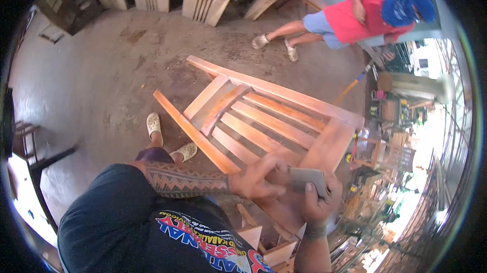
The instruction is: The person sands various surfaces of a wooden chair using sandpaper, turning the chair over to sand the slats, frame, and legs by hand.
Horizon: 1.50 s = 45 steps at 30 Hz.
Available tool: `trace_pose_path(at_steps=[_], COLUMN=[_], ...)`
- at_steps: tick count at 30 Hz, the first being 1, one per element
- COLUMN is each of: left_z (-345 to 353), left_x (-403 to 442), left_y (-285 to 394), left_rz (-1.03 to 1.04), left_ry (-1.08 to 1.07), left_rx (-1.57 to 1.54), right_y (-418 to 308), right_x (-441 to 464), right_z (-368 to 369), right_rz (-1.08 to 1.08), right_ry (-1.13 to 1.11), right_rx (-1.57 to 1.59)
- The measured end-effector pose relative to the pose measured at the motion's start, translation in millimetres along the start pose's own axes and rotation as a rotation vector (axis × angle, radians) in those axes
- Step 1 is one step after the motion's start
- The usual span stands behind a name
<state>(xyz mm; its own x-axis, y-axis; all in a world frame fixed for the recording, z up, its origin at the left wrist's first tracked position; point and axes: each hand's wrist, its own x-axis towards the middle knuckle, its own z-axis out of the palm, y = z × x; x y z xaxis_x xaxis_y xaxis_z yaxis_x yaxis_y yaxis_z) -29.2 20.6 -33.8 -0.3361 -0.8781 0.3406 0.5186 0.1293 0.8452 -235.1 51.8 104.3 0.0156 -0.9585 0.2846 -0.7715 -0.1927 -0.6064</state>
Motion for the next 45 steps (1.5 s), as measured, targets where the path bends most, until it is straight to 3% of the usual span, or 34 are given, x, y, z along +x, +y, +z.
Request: trace_pose_path(at_steps=[2,4,8,11,14,15,17,18,20,21,23,24,29,32,34,37,40,45], left_z=[-18.8,-59.6,-117.4,-124.7,-127.2,-130.9,-130.7,-132.3,-135.8,-138.5,-131.8,-129.3,-128.7,-132.4,-125.6,-125.4,-125.4,-119.4], left_x=[-38.2,-75.3,-118.4,-109.4,-107.6,-104.8,-106.1,-106.4,-96.2,-96.6,-107.1,-111.1,-116.2,-115.0,-117.1,-115.6,-115.1,-122.4], left_y=[-42.2,-54.4,-95.1,-121.0,-129.7,-130.0,-125.7,-119.0,-111.0,-119.8,-141.2,-146.0,-152.7,-141.7,-147.2,-147.5,-153.0,-152.4], left_rz=[0.145,0.294,0.069,-0.023,-0.091,-0.039,0.053,-0.013,-0.130,-0.071,0.035,0.037,0.096,0.008,0.025,0.027,0.053,0.033], left_ry=[-0.114,-0.206,-0.339,-0.423,-0.413,-0.370,-0.301,-0.335,-0.397,-0.368,-0.310,-0.319,-0.285,-0.350,-0.312,-0.311,-0.264,-0.178], left_rx=[0.279,0.506,0.696,0.760,0.610,0.599,0.564,0.563,0.560,0.531,0.453,0.483,0.568,0.587,0.629,0.632,0.617,0.634], right_y=[4.8,6.3,17.2,-8.6,-32.0,-51.5,-95.8,-108.9,-97.6,-91.1,-37.9,-29.3,94.4,137.6,108.8,121.0,125.7,122.4], right_x=[-4.0,-4.2,-0.2,10.7,34.3,55.7,110.1,131.3,154.4,160.3,149.9,143.5,71.7,51.7,60.1,74.5,84.2,52.1], right_z=[1.5,-1.0,-15.1,-3.6,-4.1,18.7,78.0,113.9,198.0,240.6,339.1,386.9,552.9,583.6,577.6,561.7,541.7,568.4], right_rz=[0.045,0.061,0.063,0.150,0.359,0.267,0.217,0.195,-0.263,-0.353,-0.766,-0.837,-0.841,-0.846,-0.879,-0.876,-0.906,-0.807], right_ry=[0.086,-0.001,-0.184,-0.182,-0.346,-0.409,-0.833,-1.040,-1.210,-1.315,-1.259,-1.257,-1.385,-1.450,-1.600,-1.718,-1.764,-1.631], right_rx=[0.007,0.053,-0.010,-0.105,-0.243,-0.295,-0.257,-0.229,-0.296,-0.415,-0.458,-0.441,-0.551,-0.491,-0.473,-0.381,-0.361,-0.389])
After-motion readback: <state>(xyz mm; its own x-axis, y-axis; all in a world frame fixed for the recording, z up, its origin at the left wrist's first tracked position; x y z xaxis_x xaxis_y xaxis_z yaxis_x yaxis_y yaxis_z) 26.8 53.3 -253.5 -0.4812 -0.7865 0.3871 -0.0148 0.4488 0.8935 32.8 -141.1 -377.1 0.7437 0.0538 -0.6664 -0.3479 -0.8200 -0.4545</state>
